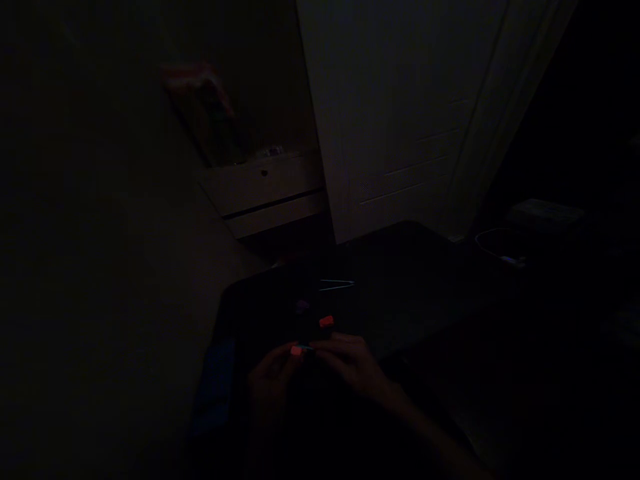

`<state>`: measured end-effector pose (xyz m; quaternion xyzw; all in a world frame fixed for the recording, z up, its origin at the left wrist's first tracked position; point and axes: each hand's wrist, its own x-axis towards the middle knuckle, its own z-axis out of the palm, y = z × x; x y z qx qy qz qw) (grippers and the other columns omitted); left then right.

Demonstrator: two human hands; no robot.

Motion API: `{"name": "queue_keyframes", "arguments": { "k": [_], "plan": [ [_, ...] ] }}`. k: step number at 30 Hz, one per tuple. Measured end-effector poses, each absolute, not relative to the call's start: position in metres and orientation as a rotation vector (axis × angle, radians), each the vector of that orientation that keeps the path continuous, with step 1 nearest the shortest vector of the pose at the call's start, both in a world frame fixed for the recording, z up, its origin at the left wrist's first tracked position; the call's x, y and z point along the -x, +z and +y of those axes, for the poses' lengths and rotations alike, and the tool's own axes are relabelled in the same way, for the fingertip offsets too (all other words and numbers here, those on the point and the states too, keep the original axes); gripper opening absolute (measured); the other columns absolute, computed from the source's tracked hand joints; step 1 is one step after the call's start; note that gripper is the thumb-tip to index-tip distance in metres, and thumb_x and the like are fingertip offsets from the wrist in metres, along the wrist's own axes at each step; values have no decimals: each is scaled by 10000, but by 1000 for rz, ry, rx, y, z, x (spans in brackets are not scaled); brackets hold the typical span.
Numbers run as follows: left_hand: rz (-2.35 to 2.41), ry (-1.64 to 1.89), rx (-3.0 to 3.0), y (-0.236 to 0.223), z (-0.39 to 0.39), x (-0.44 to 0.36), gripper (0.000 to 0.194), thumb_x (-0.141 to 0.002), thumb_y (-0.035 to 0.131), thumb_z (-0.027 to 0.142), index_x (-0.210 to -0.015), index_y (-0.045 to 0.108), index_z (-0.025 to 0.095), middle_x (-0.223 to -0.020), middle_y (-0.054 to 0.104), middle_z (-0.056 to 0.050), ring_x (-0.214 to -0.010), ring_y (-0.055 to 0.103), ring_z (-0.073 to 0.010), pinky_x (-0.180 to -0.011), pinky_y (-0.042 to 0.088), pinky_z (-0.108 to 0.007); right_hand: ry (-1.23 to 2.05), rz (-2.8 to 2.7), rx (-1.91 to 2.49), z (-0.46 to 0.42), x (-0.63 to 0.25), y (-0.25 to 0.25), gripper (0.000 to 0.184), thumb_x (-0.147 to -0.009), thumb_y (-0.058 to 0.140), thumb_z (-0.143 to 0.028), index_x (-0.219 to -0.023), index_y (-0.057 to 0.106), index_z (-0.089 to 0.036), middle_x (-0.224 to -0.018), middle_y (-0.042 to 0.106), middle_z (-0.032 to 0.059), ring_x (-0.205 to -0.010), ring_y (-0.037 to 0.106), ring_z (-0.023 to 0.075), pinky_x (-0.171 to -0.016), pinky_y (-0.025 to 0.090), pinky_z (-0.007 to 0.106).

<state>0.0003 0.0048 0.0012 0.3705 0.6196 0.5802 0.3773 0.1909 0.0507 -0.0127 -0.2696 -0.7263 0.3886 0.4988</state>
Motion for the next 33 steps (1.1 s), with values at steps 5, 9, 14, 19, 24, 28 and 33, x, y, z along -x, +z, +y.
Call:
{"name": "queue_keyframes", "arguments": {
  "k": [5,9,14,19,24,28,33],
  "plan": [
    [1590,1480,-1010,-6,5,3,424,-709,888,490,-955,818,153,-937,845,-134,-912,811,-321,-844,662,-415,931,-1733,648,50,-190,-15,319,-1058,605,-450,-1193,806,-242,-984,799,66,-836,734,184,-763,561,278],
    [1598,1497,-1023,-13,7,5,398,-730,875,497,-921,800,157,-919,841,-121,-889,808,-299,-818,657,-381,940,-1722,673,49,-191,-14,328,-1057,604,-458,-1196,803,-237,-999,800,69,-844,736,182,-766,562,280],
    [1585,1508,-991,-9,7,3,429,-691,888,510,-909,785,155,-857,831,-102,-815,798,-273,-749,652,-344,950,-1755,634,49,-193,-15,352,-1057,593,-482,-1201,802,-238,-943,782,62,-812,715,178,-751,552,284],
    [1604,1478,-1024,2,6,0,420,-653,895,515,-849,793,158,-832,829,-105,-796,796,-284,-735,654,-353,943,-1788,634,51,-192,-19,357,-1062,578,-487,-1224,798,-257,-904,748,54,-791,682,174,-741,541,283],
    [1610,1428,-1070,5,3,-1,387,-679,880,496,-869,808,166,-856,836,-112,-847,804,-303,-782,659,-376,918,-1811,617,52,-192,-17,386,-1077,540,-497,-1234,796,-254,-868,709,48,-772,651,162,-713,511,265],
    [1642,1410,-1107,2,3,0,372,-699,870,491,-880,815,170,-865,840,-111,-853,806,-301,-795,659,-378,909,-1830,608,52,-194,-17,385,-1087,526,-478,-1241,792,-247,-835,675,37,-742,625,154,-679,487,255],
    [1652,1464,-1040,4,3,-2,426,-662,885,514,-884,817,157,-867,842,-121,-835,812,-310,-758,667,-374,958,-1801,642,52,-193,-19,375,-1088,528,-468,-1234,795,-248,-873,681,41,-775,635,161,-711,494,266]
  ]
}}
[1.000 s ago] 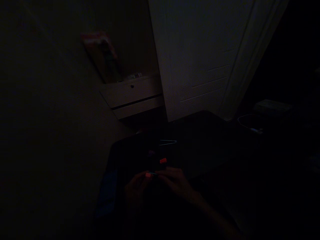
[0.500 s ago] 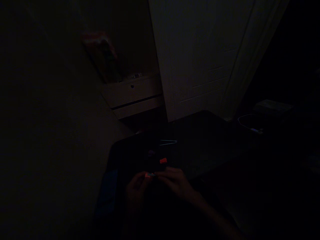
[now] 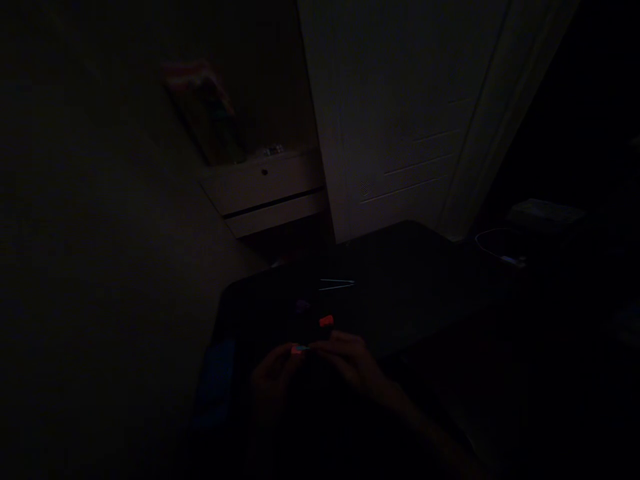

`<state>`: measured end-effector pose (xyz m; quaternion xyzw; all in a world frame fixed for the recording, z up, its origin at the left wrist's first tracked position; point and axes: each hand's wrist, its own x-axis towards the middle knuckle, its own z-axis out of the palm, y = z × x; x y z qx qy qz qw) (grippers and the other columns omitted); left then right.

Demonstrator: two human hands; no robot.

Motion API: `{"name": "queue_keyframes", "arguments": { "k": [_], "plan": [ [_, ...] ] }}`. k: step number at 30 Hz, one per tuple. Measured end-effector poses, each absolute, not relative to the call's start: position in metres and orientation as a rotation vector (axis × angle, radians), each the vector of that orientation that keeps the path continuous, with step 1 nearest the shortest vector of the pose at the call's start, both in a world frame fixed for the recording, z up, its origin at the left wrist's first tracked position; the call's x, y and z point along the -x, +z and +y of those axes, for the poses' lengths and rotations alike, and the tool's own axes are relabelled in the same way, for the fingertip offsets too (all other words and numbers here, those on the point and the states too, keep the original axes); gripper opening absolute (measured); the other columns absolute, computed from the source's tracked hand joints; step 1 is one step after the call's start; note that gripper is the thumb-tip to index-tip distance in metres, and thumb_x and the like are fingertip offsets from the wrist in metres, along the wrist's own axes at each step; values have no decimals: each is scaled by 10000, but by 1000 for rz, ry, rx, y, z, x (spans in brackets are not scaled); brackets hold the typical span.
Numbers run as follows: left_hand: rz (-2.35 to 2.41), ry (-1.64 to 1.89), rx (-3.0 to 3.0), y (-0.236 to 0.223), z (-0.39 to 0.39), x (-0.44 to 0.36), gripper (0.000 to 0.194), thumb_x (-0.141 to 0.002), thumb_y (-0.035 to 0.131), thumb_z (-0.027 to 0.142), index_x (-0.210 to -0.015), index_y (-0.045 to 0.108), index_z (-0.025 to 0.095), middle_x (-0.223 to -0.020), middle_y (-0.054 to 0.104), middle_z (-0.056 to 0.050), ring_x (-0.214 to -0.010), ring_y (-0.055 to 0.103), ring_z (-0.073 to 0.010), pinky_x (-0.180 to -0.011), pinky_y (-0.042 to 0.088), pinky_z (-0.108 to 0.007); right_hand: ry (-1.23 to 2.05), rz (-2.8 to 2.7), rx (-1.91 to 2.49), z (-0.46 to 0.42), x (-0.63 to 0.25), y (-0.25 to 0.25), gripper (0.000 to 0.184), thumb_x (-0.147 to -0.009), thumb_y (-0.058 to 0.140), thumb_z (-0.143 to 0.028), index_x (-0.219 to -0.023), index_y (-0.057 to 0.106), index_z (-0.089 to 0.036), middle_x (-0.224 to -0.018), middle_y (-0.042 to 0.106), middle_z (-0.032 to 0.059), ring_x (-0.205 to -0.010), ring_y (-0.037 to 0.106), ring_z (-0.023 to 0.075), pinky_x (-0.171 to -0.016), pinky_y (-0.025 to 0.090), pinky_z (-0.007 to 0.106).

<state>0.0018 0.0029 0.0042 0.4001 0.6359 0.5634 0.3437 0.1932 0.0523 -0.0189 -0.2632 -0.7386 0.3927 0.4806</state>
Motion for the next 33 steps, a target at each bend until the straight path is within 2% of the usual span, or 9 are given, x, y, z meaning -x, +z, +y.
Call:
{"name": "queue_keyframes", "arguments": {
  "k": [9,22,28,33],
  "plan": [
    [1638,1456,-1053,6,3,-2,417,-654,891,508,-885,830,166,-866,846,-126,-836,816,-320,-779,673,-400,920,-1822,645,54,-191,-23,407,-1088,512,-496,-1242,792,-244,-862,674,45,-752,623,161,-685,488,264],
    [1677,1495,-972,5,5,-3,486,-619,890,566,-871,810,158,-832,839,-124,-803,811,-315,-724,669,-383,936,-1861,625,54,-193,-20,370,-1103,502,-438,-1293,766,-262,-854,648,35,-759,604,158,-691,476,257],
    [1624,1492,-997,3,7,-3,430,-602,911,506,-842,809,164,-828,837,-114,-811,808,-309,-730,666,-377,903,-1879,607,53,-193,-21,358,-1105,500,-409,-1303,760,-264,-850,632,31,-742,587,152,-686,477,255],
    [1626,1440,-1047,1,6,-1,379,-658,894,478,-860,816,167,-847,839,-107,-812,806,-289,-731,658,-353,876,-1928,617,52,-193,-22,349,-1108,496,-378,-1328,745,-273,-862,636,32,-746,590,152,-685,471,252]
  ]
}}
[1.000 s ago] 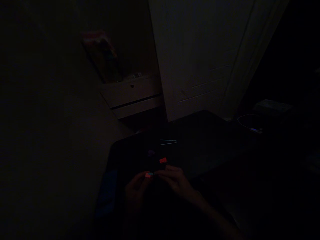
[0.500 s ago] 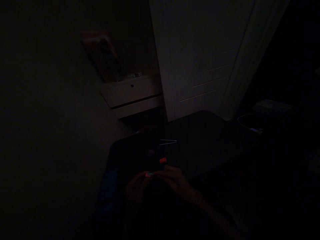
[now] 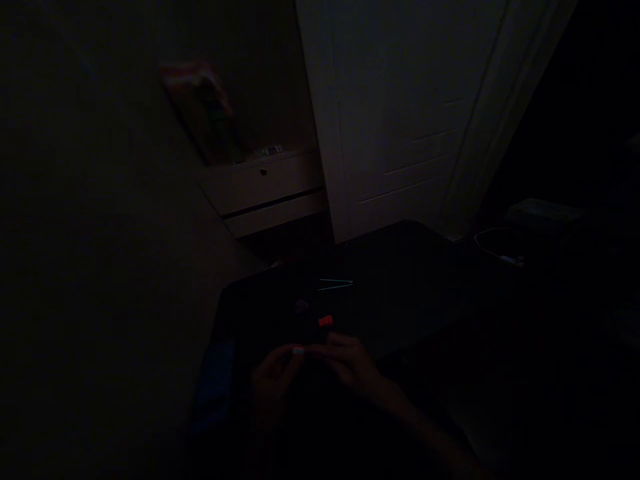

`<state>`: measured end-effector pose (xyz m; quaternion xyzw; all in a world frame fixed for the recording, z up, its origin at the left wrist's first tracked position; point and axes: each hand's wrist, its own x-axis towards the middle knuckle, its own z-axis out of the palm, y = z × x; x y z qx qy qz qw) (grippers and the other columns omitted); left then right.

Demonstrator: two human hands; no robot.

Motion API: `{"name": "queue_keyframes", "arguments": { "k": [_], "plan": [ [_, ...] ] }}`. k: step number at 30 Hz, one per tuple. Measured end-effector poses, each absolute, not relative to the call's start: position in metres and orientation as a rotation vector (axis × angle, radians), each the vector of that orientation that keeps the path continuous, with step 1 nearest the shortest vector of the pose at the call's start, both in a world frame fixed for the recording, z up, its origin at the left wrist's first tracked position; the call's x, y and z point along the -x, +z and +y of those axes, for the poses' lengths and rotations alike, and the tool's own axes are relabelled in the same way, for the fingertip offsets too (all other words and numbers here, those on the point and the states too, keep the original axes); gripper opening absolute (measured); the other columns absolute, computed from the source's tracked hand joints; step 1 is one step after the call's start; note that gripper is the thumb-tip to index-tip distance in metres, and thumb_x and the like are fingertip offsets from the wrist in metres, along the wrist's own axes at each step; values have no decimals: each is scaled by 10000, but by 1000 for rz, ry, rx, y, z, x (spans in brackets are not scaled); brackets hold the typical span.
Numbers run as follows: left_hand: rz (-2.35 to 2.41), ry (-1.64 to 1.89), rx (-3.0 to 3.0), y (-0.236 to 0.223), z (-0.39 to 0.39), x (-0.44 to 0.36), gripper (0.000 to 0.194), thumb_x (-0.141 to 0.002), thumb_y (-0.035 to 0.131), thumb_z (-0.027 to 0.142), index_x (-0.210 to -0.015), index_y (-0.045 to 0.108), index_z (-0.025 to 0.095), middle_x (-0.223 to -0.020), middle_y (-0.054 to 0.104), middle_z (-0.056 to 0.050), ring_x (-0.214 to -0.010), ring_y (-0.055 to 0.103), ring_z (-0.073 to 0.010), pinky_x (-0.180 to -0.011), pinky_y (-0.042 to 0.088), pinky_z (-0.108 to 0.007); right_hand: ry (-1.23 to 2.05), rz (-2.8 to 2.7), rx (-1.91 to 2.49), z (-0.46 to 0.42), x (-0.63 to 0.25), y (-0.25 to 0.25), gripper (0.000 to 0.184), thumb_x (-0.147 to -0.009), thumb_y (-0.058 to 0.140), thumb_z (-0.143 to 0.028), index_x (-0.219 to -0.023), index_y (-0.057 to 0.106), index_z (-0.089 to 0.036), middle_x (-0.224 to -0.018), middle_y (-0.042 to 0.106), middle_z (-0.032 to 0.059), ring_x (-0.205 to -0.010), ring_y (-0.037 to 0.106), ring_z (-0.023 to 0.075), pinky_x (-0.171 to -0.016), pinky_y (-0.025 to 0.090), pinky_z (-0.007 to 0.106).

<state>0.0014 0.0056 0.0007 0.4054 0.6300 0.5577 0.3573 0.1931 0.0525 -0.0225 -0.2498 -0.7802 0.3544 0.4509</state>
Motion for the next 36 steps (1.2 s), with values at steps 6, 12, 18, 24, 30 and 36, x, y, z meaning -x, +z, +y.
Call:
{"name": "queue_keyframes", "arguments": {
  "k": [6,12,18,24,30,36],
  "plan": [
    [1636,1464,-1023,5,5,-3,376,-631,901,478,-829,812,171,-825,836,-105,-807,806,-296,-739,658,-366,871,-1869,592,52,-192,-19,354,-1109,487,-380,-1299,764,-266,-849,626,33,-722,571,149,-679,474,250],
    [1657,1511,-1006,8,4,-2,373,-598,906,457,-816,814,170,-790,829,-104,-771,800,-300,-699,656,-362,852,-1865,603,52,-192,-19,343,-1103,511,-393,-1283,772,-264,-829,619,31,-714,571,150,-659,464,249],
    [1666,1419,-1117,7,5,-1,321,-625,887,445,-795,825,179,-792,834,-98,-761,801,-293,-696,659,-357,830,-1916,604,52,-191,-21,338,-1107,503,-357,-1322,749,-272,-837,611,30,-730,587,149,-665,461,246],
    [1642,1460,-1081,8,5,-3,299,-620,885,415,-802,827,186,-817,843,-95,-787,809,-295,-726,667,-361,808,-1874,568,52,-189,-20,335,-1104,504,-338,-1318,752,-269,-838,615,28,-717,577,146,-660,452,246],
    [1635,1466,-1074,1,5,1,330,-617,899,444,-803,818,183,-832,842,-98,-811,809,-302,-755,666,-371,814,-1872,614,52,-190,-20,321,-1096,520,-329,-1292,767,-266,-836,625,28,-716,584,147,-648,437,248],
    [1607,1464,-1076,-8,5,7,390,-656,895,479,-873,813,165,-871,841,-111,-843,806,-302,-780,661,-382,818,-1835,610,54,-191,-20,345,-1103,509,-383,-1240,791,-241,-805,620,29,-701,580,148,-633,432,251]
  ]
}}
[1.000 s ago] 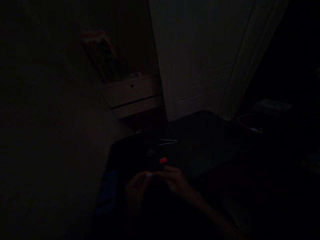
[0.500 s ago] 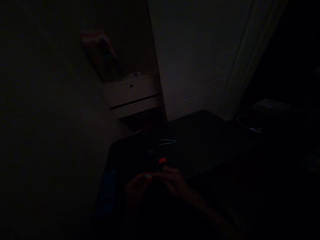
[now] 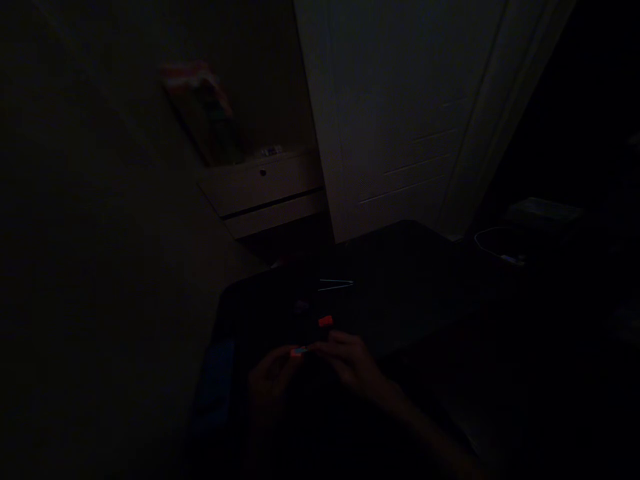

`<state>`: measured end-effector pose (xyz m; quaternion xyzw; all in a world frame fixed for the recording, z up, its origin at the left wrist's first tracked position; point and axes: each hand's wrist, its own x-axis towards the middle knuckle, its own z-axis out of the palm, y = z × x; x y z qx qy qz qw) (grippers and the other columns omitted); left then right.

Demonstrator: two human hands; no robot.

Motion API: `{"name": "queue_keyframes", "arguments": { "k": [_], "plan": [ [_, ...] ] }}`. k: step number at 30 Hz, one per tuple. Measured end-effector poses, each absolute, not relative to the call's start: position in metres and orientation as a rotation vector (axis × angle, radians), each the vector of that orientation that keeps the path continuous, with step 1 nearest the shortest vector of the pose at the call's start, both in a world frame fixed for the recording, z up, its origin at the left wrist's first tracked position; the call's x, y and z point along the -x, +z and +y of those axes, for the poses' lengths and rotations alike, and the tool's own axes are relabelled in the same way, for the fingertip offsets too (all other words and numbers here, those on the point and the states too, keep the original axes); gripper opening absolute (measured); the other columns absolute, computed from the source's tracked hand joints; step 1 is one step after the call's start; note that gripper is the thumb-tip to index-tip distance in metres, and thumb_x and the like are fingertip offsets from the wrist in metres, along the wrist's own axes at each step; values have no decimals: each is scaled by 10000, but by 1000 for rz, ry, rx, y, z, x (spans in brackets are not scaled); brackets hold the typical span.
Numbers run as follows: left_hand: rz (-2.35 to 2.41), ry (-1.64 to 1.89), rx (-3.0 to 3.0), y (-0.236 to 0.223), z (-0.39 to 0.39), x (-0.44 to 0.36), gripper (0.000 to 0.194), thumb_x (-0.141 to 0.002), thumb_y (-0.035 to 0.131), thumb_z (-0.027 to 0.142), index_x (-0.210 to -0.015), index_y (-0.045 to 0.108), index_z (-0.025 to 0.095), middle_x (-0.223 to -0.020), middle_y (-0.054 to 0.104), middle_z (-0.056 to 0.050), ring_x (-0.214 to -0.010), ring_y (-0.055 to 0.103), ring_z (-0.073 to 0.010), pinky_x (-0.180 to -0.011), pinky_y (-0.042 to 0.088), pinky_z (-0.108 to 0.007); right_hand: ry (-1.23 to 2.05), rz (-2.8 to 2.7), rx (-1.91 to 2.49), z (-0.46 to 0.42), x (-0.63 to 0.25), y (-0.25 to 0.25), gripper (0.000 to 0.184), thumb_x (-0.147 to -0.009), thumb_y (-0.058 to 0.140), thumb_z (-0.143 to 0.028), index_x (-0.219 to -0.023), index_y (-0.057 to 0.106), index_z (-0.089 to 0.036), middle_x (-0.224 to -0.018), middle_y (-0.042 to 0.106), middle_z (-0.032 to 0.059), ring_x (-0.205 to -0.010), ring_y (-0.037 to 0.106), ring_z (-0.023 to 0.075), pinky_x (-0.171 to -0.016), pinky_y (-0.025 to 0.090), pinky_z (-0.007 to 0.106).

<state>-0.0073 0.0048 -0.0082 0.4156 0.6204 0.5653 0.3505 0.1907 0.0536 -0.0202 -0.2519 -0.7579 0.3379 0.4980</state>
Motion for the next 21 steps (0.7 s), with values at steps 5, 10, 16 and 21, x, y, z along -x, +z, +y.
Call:
{"name": "queue_keyframes", "arguments": {
  "k": [5,10,16,21],
  "plan": [
    [1643,1465,-1082,-6,7,5,353,-678,874,476,-834,791,170,-837,831,-96,-795,794,-263,-729,642,-332,903,-1769,658,52,-192,-17,348,-1082,549,-433,-1165,817,-227,-808,647,38,-717,605,160,-648,458,261],
    [1642,1492,-1055,-1,8,0,304,-607,894,420,-741,756,185,-712,797,-61,-709,778,-254,-656,629,-316,936,-1760,624,50,-192,-15,348,-1076,559,-448,-1160,822,-235,-817,665,40,-723,610,162,-666,474,268],
    [1606,1508,-1032,-3,7,1,282,-603,905,390,-733,757,188,-731,802,-58,-731,779,-246,-677,627,-305,910,-1784,621,50,-192,-16,365,-1080,548,-463,-1204,810,-242,-786,635,29,-697,592,151,-640,462,256],
    [1562,1546,-1001,-5,6,4,313,-611,922,408,-768,780,178,-777,814,-74,-744,774,-245,-684,631,-312,916,-1767,623,49,-193,-14,351,-1081,553,-446,-1217,804,-241,-825,668,37,-729,619,155,-667,485,258]
  ]
}}
